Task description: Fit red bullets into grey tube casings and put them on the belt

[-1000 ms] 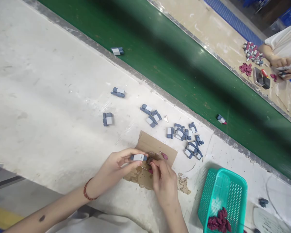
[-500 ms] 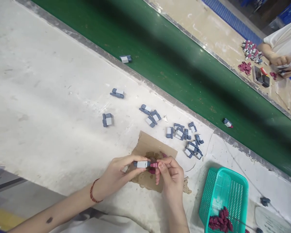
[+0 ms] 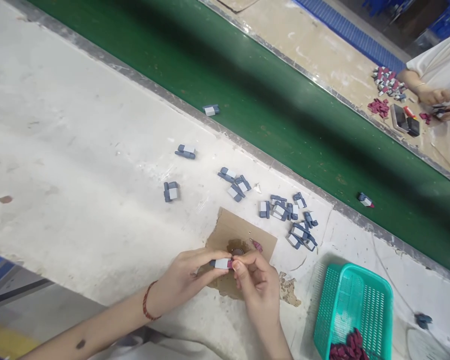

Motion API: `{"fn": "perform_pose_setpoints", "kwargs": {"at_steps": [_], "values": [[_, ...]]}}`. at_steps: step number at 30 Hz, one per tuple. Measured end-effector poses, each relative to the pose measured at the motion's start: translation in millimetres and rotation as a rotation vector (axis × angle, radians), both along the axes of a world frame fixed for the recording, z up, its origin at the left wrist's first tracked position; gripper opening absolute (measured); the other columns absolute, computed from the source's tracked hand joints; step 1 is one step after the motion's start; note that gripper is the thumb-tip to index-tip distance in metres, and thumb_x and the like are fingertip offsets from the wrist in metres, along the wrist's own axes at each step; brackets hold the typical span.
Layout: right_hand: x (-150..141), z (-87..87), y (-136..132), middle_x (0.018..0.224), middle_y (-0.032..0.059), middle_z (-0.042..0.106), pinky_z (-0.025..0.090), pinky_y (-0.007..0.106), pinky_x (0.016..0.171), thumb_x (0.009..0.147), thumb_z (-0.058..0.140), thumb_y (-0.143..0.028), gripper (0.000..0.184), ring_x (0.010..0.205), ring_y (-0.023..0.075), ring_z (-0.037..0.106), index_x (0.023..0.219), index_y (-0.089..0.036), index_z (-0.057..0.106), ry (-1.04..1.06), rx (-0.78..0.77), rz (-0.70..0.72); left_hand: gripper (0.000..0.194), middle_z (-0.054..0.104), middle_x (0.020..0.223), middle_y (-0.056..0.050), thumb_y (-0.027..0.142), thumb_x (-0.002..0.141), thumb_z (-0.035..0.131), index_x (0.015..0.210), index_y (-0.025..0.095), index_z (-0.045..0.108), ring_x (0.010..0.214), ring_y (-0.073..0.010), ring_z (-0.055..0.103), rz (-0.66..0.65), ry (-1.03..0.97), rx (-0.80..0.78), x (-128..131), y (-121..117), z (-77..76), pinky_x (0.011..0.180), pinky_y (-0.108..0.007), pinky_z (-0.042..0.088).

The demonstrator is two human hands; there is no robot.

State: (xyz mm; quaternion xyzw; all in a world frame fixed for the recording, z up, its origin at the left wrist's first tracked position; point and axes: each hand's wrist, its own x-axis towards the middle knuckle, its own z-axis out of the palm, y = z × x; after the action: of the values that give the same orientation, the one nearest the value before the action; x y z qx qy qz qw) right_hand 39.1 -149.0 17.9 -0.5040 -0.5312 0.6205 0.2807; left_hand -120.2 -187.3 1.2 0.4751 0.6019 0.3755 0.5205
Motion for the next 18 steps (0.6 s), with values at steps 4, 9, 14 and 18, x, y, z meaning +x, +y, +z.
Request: {"fn": "perform_pose_setpoints", "kwargs": {"at_steps": [4, 9, 14, 18], "values": [[1, 8.6, 2, 0.058, -0.0019, 0.057, 0.042, 0.023, 0.050, 0.088, 0.059, -0.039, 0.025, 0.050, 0.0113, 0.048, 0.073, -0.020, 0.063, -0.038, 0.032, -0.007, 0.019, 0.078, 0.093, -0.004, 0.025, 0.081, 0.062, 0.095, 0.025, 0.076, 0.077, -0.0205, 0.072, -0.055, 0.022, 0.067, -3, 6, 4.3, 0.075, -0.026, 0.055], [6, 12.7, 2, 0.053, -0.0029, 0.053, 0.038, 0.020, 0.043, 0.086, 0.062, -0.043, 0.029, 0.045, 0.0099, 0.045, 0.072, -0.019, 0.061, -0.013, -0.004, -0.062, 0.022, 0.078, 0.090, -0.005, 0.025, 0.080, 0.062, 0.096, 0.023, 0.076, 0.078, -0.0212, 0.071, -0.145, 0.050, 0.115, -4, 17, 10.3, 0.073, -0.026, 0.055], [8, 10.9, -5, 0.053, -0.0026, 0.055, 0.039, 0.020, 0.042, 0.082, 0.065, -0.049, 0.033, 0.044, 0.0096, 0.047, 0.071, -0.018, 0.061, 0.049, -0.085, -0.200, 0.019, 0.078, 0.089, -0.004, 0.025, 0.082, 0.062, 0.095, 0.026, 0.076, 0.074, -0.0208, 0.071, -0.223, 0.034, 0.135, 2, 26, 19.4, 0.071, -0.025, 0.055], [24, 12.8, -14, 0.061, 0.0002, 0.062, 0.043, 0.022, 0.046, 0.085, 0.061, -0.049, 0.031, 0.049, 0.0111, 0.052, 0.088, -0.018, 0.068, 0.074, -0.016, -0.285, 0.016, 0.077, 0.090, -0.004, 0.028, 0.081, 0.065, 0.090, 0.027, 0.078, 0.079, -0.0213, 0.071, -0.305, 0.024, 0.218, 7, 44, 29.8, 0.071, -0.022, 0.054]]}}
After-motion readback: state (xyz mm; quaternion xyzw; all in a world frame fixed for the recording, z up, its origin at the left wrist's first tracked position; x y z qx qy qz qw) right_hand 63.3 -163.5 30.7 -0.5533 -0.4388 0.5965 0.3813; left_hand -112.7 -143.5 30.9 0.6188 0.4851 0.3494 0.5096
